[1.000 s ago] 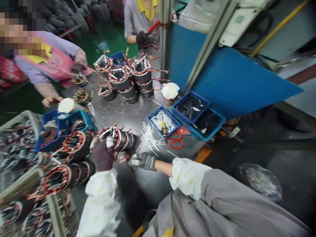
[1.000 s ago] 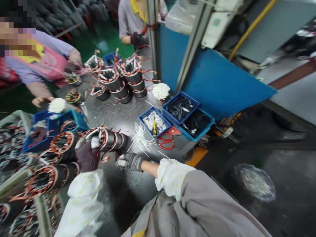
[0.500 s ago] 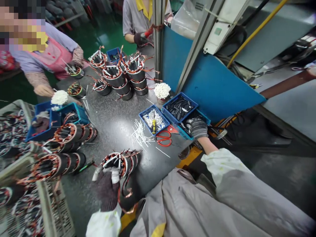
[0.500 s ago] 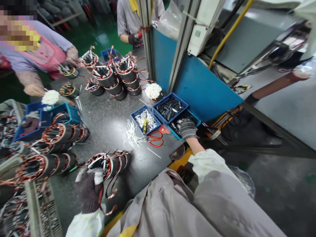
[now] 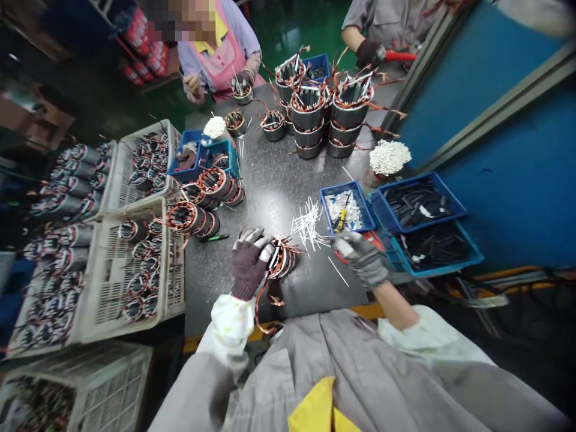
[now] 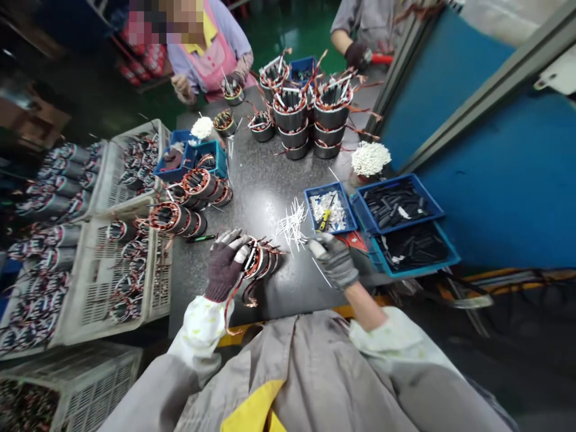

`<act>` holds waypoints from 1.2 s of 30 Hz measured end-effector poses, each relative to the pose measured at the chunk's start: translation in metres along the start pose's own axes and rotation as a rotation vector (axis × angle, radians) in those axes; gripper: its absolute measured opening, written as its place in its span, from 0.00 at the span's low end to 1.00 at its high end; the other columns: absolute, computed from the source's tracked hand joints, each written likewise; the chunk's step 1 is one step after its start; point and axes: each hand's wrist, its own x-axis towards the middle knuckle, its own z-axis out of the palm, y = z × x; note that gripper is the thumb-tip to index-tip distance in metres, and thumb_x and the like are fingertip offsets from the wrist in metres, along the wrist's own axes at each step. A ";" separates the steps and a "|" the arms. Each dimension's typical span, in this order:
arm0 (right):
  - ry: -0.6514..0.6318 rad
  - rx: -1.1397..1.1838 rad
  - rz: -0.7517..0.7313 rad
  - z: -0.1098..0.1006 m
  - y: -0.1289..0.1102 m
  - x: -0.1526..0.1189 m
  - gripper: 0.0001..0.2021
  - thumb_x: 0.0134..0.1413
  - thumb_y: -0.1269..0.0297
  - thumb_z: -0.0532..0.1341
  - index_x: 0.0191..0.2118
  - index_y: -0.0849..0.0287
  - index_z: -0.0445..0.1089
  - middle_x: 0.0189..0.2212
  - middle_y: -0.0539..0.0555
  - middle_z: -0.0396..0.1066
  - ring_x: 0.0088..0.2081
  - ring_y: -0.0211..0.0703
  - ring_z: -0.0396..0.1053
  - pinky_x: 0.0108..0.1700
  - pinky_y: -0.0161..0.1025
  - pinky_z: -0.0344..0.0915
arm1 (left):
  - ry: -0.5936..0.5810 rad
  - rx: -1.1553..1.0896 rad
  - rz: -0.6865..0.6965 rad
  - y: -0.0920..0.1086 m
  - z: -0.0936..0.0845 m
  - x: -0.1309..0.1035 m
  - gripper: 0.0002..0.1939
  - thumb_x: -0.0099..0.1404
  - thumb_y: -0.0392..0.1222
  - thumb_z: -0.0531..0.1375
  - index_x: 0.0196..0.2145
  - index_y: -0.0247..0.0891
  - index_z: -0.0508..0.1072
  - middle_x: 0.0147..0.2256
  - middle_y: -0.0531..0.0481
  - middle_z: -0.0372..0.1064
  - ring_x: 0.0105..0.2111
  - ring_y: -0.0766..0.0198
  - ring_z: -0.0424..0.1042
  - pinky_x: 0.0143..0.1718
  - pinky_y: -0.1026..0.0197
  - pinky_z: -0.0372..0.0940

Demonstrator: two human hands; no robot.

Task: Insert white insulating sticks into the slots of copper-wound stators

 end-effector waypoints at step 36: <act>-0.550 -0.136 -0.071 0.104 -0.049 -0.038 0.15 0.71 0.51 0.59 0.44 0.55 0.80 0.41 0.60 0.82 0.43 0.53 0.78 0.50 0.45 0.71 | -0.095 0.014 -0.028 0.001 -0.001 0.006 0.26 0.65 0.59 0.67 0.56 0.43 0.78 0.64 0.39 0.73 0.65 0.40 0.69 0.68 0.37 0.60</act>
